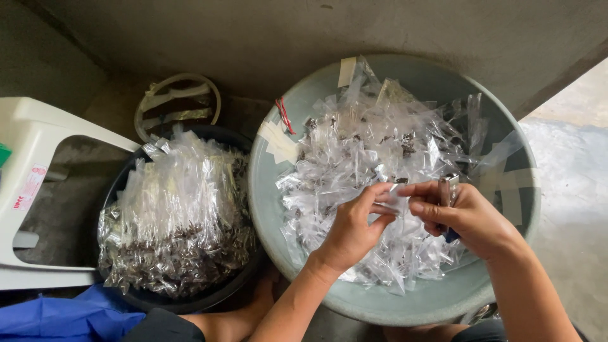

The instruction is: Trimming the excess plastic from the edges of small, pre-filled plastic bags using a nail clipper.

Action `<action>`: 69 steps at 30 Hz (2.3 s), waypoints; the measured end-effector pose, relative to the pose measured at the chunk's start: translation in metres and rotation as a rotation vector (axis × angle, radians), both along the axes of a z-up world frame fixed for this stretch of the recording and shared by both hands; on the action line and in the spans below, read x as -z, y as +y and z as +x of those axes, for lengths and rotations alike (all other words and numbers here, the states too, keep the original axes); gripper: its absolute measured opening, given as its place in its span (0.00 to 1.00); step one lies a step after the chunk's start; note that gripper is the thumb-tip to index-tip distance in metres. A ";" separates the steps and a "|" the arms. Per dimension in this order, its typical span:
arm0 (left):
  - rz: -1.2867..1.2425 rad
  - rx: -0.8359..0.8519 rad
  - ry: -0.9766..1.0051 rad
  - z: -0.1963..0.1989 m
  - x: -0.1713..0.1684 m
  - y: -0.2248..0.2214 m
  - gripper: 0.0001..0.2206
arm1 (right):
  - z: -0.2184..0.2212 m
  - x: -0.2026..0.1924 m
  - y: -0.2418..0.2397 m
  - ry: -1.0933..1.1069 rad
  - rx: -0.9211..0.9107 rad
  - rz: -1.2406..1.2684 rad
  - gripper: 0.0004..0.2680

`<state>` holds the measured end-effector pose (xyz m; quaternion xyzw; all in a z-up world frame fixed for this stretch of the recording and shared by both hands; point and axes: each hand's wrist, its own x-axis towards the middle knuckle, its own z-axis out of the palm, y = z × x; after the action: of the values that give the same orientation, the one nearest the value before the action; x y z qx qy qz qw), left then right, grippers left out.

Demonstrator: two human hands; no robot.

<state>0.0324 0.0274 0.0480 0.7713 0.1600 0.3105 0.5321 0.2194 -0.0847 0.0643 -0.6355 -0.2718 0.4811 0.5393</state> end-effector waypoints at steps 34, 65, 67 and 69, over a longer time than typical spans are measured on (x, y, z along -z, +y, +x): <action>0.302 -0.360 0.332 0.116 0.200 0.094 0.11 | 0.008 -0.033 -0.039 -0.619 0.412 0.175 0.03; 0.239 0.409 0.289 0.009 0.094 0.024 0.04 | -0.016 -0.035 -0.022 -0.371 0.357 0.308 0.04; -0.054 0.318 0.407 -0.011 0.087 0.046 0.07 | -0.008 -0.032 -0.029 -0.303 0.416 0.370 0.04; 0.162 -0.024 0.533 -0.026 0.101 0.059 0.05 | 0.010 -0.018 -0.037 -0.279 0.378 0.482 0.05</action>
<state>0.0059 0.0860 -0.0535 0.8639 0.2779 0.1146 0.4041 0.2299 -0.1219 0.0823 -0.5887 -0.3262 0.2030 0.7112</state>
